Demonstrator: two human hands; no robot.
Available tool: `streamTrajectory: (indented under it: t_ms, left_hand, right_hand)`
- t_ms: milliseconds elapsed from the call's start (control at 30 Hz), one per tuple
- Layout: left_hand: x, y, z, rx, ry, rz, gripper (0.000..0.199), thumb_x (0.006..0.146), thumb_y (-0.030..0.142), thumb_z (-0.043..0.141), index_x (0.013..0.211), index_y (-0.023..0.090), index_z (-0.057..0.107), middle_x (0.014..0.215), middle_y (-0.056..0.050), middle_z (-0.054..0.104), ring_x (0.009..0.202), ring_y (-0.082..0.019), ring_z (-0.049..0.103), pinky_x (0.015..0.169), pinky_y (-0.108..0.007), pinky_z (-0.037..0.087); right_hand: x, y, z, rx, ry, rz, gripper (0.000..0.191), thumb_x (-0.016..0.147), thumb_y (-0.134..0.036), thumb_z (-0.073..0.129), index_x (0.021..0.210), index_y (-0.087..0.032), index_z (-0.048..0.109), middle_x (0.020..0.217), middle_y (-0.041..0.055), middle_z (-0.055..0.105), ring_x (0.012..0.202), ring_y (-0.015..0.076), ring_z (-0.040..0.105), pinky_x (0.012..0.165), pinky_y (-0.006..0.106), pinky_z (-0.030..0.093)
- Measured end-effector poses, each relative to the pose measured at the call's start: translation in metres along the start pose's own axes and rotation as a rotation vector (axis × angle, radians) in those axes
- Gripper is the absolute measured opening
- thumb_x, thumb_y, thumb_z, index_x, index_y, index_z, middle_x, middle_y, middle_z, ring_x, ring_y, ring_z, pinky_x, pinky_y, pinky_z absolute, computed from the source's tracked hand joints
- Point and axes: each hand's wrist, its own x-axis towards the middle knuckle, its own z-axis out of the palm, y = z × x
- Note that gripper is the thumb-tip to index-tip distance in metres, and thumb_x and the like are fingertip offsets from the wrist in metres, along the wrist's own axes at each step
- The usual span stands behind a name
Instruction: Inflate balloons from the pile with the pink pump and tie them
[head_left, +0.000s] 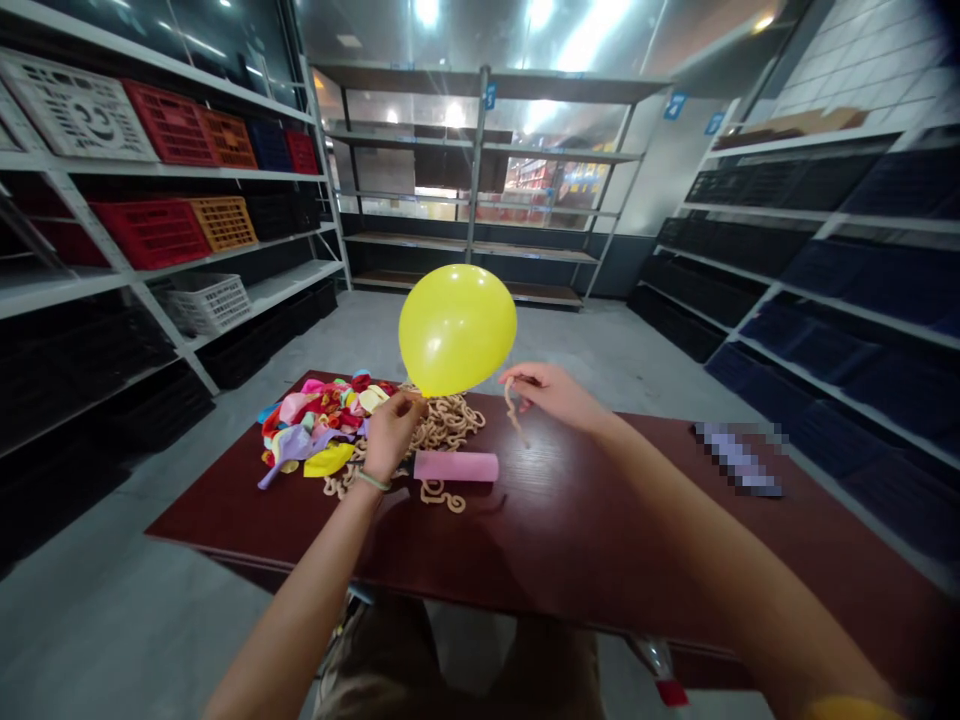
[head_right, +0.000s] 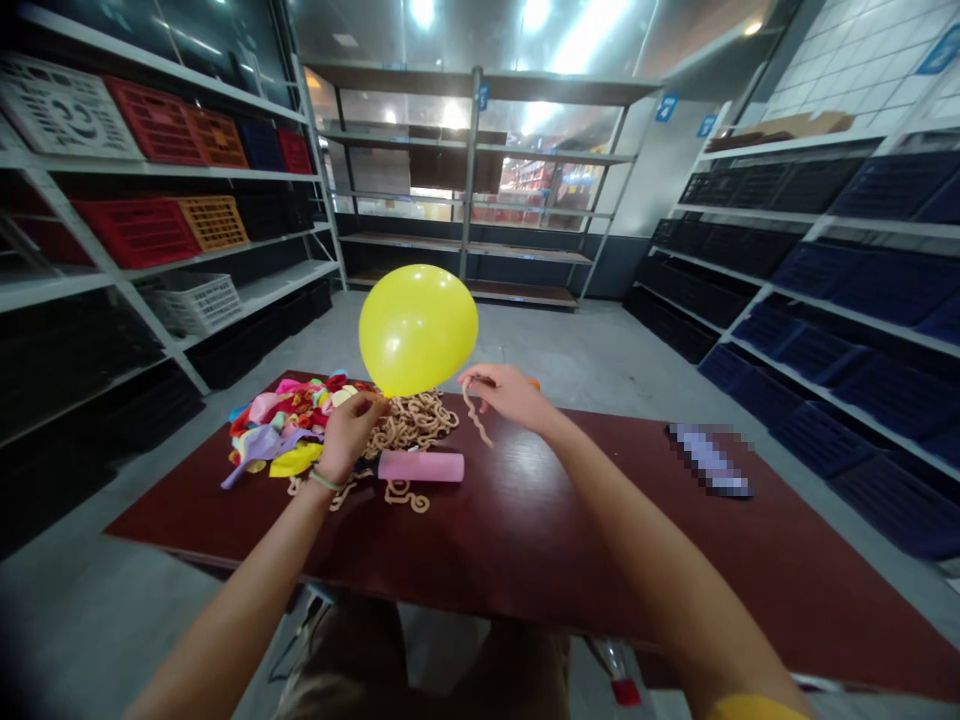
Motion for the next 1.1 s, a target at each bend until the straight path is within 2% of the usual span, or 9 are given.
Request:
streamTrajectory:
  t_ms: [167,300,400,533,600,700,833,967,1100]
  left_hand:
    - [-0.001,0.013,0.023,0.114,-0.067,0.081,0.024,0.085,0.041,0.061,0.086,0.019,0.07,0.076,-0.003,0.069,0.071,-0.017,0.062,0.068,-0.026,0.045]
    - [-0.003,0.03,0.041,0.231,-0.099,0.143,0.022,0.086,0.038,0.059,0.084,0.02,0.07,0.076,-0.002,0.069,0.072,-0.018,0.062,0.068,-0.026,0.041]
    - [-0.008,0.04,0.052,0.293,-0.113,0.189,0.02,0.086,0.037,0.06,0.081,0.02,0.07,0.073,-0.002,0.068,0.068,-0.017,0.059,0.065,-0.026,0.037]
    - [-0.017,0.046,0.064,0.261,-0.142,0.175,0.02,0.086,0.037,0.061,0.078,0.022,0.07,0.071,-0.001,0.067,0.065,-0.018,0.056,0.062,-0.025,0.034]
    - [-0.02,0.047,0.068,0.255,-0.157,0.184,0.019,0.086,0.037,0.061,0.078,0.022,0.07,0.071,-0.002,0.067,0.066,-0.018,0.056,0.062,-0.026,0.034]
    - [-0.023,0.048,0.074,0.301,-0.168,0.24,0.017,0.087,0.035,0.06,0.08,0.022,0.07,0.073,-0.002,0.067,0.067,-0.018,0.057,0.065,-0.026,0.035]
    - [-0.022,0.05,0.077,0.36,-0.152,0.303,0.017,0.089,0.033,0.059,0.081,0.022,0.069,0.075,-0.004,0.065,0.069,-0.019,0.057,0.068,-0.028,0.038]
    - [-0.012,0.055,0.074,0.401,-0.063,0.399,0.014,0.087,0.03,0.062,0.08,0.02,0.07,0.086,-0.008,0.062,0.087,-0.024,0.059,0.083,-0.034,0.044]
    - [0.003,0.061,0.07,0.395,0.011,0.462,0.007,0.082,0.025,0.067,0.079,0.019,0.069,0.115,-0.015,0.06,0.115,-0.03,0.055,0.103,-0.043,0.039]
  right_hand:
    - [-0.019,-0.049,-0.05,-0.152,0.027,-0.021,0.03,0.095,-0.036,0.048,0.113,-0.024,0.067,0.093,0.0022,0.07,0.059,0.0097,0.059,0.056,0.026,0.052]
    - [-0.011,-0.09,-0.08,-0.246,0.107,-0.12,0.031,0.1,-0.032,0.042,0.124,-0.021,0.057,0.086,-0.0007,0.064,0.061,0.0065,0.059,0.062,0.023,0.05]
    - [0.012,-0.115,-0.087,-0.323,0.166,-0.169,0.032,0.101,-0.031,0.042,0.128,-0.016,0.049,0.092,0.0001,0.064,0.069,0.0064,0.061,0.07,0.024,0.05]
    - [0.052,-0.136,-0.077,-0.51,0.227,-0.215,0.027,0.1,-0.029,0.046,0.116,-0.01,0.055,0.093,0.0016,0.063,0.078,0.0091,0.063,0.077,0.026,0.05]
    - [0.068,-0.138,-0.064,-0.628,0.235,-0.197,0.02,0.095,-0.022,0.051,0.106,-0.009,0.061,0.091,0.0039,0.065,0.083,0.0133,0.064,0.079,0.028,0.049]
    - [0.083,-0.126,-0.041,-0.819,0.23,-0.154,0.015,0.088,-0.016,0.056,0.098,-0.011,0.066,0.092,0.0083,0.068,0.089,0.0199,0.066,0.079,0.031,0.048]
    - [0.08,-0.096,-0.017,-0.922,0.09,-0.095,0.017,0.085,-0.016,0.058,0.097,-0.015,0.071,0.097,0.0106,0.071,0.09,0.0224,0.067,0.075,0.031,0.046]
    - [0.065,-0.078,-0.01,-0.915,0.006,-0.062,0.018,0.085,-0.017,0.059,0.095,-0.018,0.073,0.095,0.0102,0.073,0.086,0.0221,0.067,0.07,0.031,0.045]
    - [0.048,-0.084,-0.013,-0.93,-0.029,-0.047,0.019,0.087,-0.02,0.057,0.095,-0.02,0.074,0.094,0.0098,0.074,0.084,0.0221,0.067,0.069,0.031,0.045]
